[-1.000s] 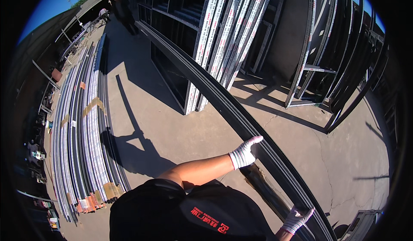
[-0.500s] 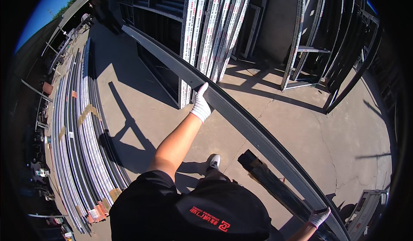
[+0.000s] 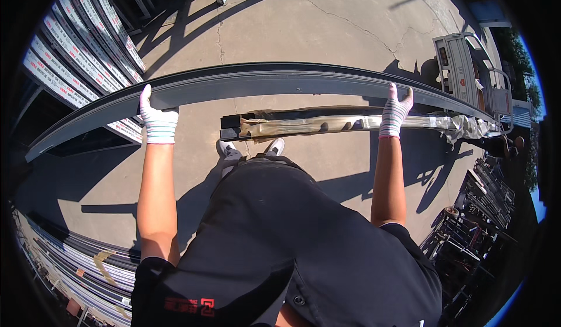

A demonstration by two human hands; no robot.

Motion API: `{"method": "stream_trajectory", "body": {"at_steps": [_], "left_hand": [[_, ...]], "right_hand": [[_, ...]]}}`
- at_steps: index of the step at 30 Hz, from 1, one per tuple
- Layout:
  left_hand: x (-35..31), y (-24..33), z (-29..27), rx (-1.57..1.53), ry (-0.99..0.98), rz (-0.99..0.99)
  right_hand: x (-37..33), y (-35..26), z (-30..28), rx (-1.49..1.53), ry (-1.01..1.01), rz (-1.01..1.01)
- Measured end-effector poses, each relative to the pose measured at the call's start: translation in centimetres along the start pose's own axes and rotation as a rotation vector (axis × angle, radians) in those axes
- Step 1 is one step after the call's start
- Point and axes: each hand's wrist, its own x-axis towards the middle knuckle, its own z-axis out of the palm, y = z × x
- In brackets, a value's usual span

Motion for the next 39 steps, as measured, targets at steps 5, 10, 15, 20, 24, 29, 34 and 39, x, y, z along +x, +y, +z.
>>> {"method": "stream_trajectory", "body": {"at_steps": [5, 10, 15, 20, 24, 29, 34, 39], "left_hand": [[-1.5, -7.3, 3.1, -0.076, -0.055, -0.235], [-3.8, -14.4, 5.9, -0.115, -0.090, -0.368], [-6.4, -18.8, 9.0, -0.059, -0.066, -0.483], [-9.5, -18.5, 9.3, 0.558, -0.299, -0.801], [-11.5, -13.8, 9.5, 1.138, -0.871, -0.062], [-8.9, -5.0, 10.4, 2.210, -0.723, 0.738], [-5.9, -1.5, 6.3, 2.514, -0.594, 0.693], [-4.1, -3.0, 6.0, 2.479, -0.653, 0.776]], "right_hand": [[-8.1, -9.3, 4.7, -0.188, -0.608, -0.885], [-10.0, -13.3, 7.8, -0.250, -0.714, -1.165], [-7.0, -11.1, 6.9, -0.543, -0.770, -1.126], [-2.7, -7.6, 5.2, -0.567, -0.821, -1.030], [1.7, -3.1, 2.3, -0.573, -0.857, -0.984], [7.4, 1.3, -2.2, -0.632, -0.873, -0.860], [13.4, 4.7, -6.0, -0.659, -0.826, -0.799], [17.1, 7.1, -8.0, -0.696, -0.784, -0.806]]}}
